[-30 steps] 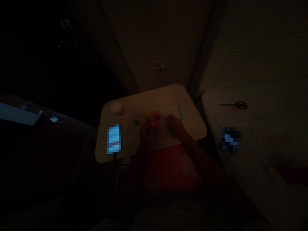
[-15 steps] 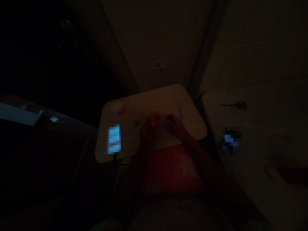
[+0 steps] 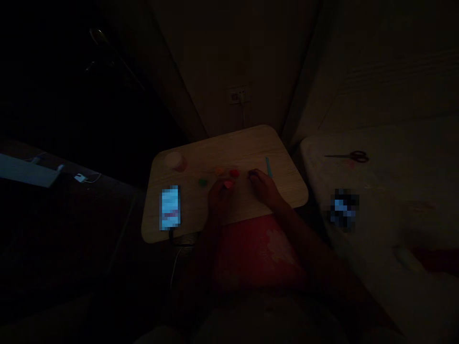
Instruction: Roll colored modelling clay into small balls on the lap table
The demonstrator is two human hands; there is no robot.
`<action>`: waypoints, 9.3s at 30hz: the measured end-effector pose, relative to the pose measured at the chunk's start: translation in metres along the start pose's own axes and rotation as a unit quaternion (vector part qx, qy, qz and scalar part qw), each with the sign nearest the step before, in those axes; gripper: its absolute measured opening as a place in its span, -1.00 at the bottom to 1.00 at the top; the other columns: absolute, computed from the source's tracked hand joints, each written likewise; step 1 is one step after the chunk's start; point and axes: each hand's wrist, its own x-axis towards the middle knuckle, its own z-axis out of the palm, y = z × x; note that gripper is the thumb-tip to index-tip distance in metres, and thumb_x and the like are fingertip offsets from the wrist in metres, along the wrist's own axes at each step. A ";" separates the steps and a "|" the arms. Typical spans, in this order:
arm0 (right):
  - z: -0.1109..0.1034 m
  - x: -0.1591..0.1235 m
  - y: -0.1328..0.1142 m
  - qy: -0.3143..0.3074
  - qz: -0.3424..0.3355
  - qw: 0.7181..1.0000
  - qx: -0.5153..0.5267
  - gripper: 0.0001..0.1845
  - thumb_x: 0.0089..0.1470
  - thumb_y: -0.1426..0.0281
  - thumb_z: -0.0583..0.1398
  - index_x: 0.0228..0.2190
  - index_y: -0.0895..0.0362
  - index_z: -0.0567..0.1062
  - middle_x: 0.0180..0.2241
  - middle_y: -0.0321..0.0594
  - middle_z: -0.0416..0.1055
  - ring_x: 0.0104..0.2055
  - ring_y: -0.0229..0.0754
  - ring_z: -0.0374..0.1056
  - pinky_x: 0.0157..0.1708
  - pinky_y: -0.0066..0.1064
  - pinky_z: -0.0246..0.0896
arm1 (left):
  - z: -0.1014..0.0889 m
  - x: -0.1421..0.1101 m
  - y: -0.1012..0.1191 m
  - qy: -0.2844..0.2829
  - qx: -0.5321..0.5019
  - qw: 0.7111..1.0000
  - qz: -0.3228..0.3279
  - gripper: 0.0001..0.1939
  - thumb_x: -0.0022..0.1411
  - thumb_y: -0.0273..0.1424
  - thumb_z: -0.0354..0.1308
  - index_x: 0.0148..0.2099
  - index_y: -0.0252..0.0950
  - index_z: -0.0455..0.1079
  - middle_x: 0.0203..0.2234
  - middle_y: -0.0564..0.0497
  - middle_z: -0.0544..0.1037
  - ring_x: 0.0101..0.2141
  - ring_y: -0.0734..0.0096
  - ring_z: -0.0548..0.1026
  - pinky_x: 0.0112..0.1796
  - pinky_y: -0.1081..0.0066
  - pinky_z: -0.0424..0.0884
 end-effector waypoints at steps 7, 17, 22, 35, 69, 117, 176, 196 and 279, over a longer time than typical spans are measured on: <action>0.000 -0.003 -0.002 -0.009 0.004 1.000 -0.001 -0.65 0.28 0.15 0.09 -0.47 0.07 0.36 -0.48 -0.26 0.38 -0.39 -0.15 0.30 -0.33 -0.34 0.19 | 0.001 0.000 -0.001 0.003 -0.002 1.000 -0.002 -0.71 0.33 -0.14 0.24 -0.18 -0.27 0.59 -0.25 -0.08 0.65 -0.17 0.23 0.59 -0.10 0.30 0.48; 0.015 -0.004 0.004 0.070 -0.018 0.976 -0.205 -0.44 0.37 0.29 -0.05 0.29 0.27 0.25 0.05 0.21 0.38 0.09 0.11 0.33 0.13 -0.02 0.27 | -0.001 -0.002 0.003 -0.044 0.007 0.999 -0.003 -0.63 0.37 -0.10 0.18 -0.31 -0.26 0.60 -0.33 -0.08 0.66 -0.26 0.25 0.59 -0.18 0.30 0.49; 0.019 -0.008 -0.002 0.073 0.053 0.942 -0.323 -0.38 0.37 0.38 -0.06 0.39 0.25 0.14 0.04 0.24 0.29 -0.05 0.14 0.34 -0.10 -0.05 0.38 | 0.000 -0.004 0.007 -0.068 -0.013 0.997 -0.043 -0.62 0.37 -0.12 0.16 -0.34 -0.27 0.61 -0.33 -0.07 0.69 -0.28 0.24 0.61 -0.21 0.29 0.51; 0.017 -0.009 -0.019 0.068 0.052 0.919 -0.385 -0.20 0.12 0.49 0.15 0.39 0.14 0.22 -0.02 0.20 0.23 -0.15 0.11 0.27 -0.23 -0.08 0.34 | 0.002 -0.005 0.008 -0.100 -0.041 0.989 -0.102 -0.49 0.34 0.03 0.16 -0.41 -0.28 0.56 -0.48 -0.02 0.63 -0.40 0.30 0.56 -0.29 0.35 0.45; 0.020 -0.022 -0.018 -0.120 -0.114 0.925 -0.343 -0.56 0.34 0.34 0.12 0.17 0.18 0.50 -0.05 0.10 0.47 -0.10 0.05 0.42 -0.15 -0.19 0.41 | 0.012 -0.004 -0.001 -0.123 0.004 0.991 -0.054 -0.62 0.40 -0.14 0.11 -0.31 -0.29 0.55 -0.37 -0.05 0.64 -0.33 0.29 0.54 -0.22 0.34 0.44; 0.024 -0.023 -0.010 -0.064 -0.130 0.927 -0.346 -0.68 0.40 0.30 0.07 -0.08 0.20 0.56 -0.17 0.03 0.53 -0.22 -0.04 0.44 -0.26 -0.30 0.31 | 0.010 -0.005 0.003 -0.093 0.008 0.991 -0.094 -0.63 0.40 -0.21 0.07 -0.40 -0.29 0.47 -0.49 0.02 0.54 -0.42 0.37 0.44 -0.30 0.40 0.36; 0.026 -0.017 -0.009 -0.091 0.138 0.979 0.122 -0.48 0.11 -0.09 0.28 -0.24 0.10 0.66 -0.56 -0.28 0.44 -0.54 -0.22 0.28 -0.55 -0.41 0.14 | 0.002 -0.007 0.009 -0.103 -0.056 0.990 -0.075 -0.58 0.34 -0.12 0.26 0.10 -0.27 0.59 0.06 -0.18 0.64 0.08 0.09 0.60 0.17 0.09 0.49; 0.024 -0.016 -0.012 -0.086 0.128 0.983 0.100 -0.48 0.13 -0.10 0.24 -0.48 0.10 0.55 -0.58 -0.26 0.43 -0.52 -0.20 0.29 -0.51 -0.38 0.18 | 0.007 -0.007 0.001 -0.126 -0.002 0.992 0.028 -0.64 0.45 -0.25 0.09 0.17 -0.16 0.55 0.16 -0.09 0.59 0.16 0.17 0.54 0.24 0.08 0.40; 0.019 -0.014 -0.004 -0.133 0.167 0.943 0.255 -0.40 -0.06 -0.18 0.35 -0.53 0.13 0.48 -0.53 -0.29 0.35 -0.48 -0.28 0.17 -0.49 -0.44 0.02 | 0.003 -0.003 0.004 -0.166 -0.006 0.983 0.083 -0.63 0.40 -0.22 0.20 0.18 -0.18 0.52 0.12 -0.16 0.59 0.12 0.15 0.53 0.17 0.06 0.44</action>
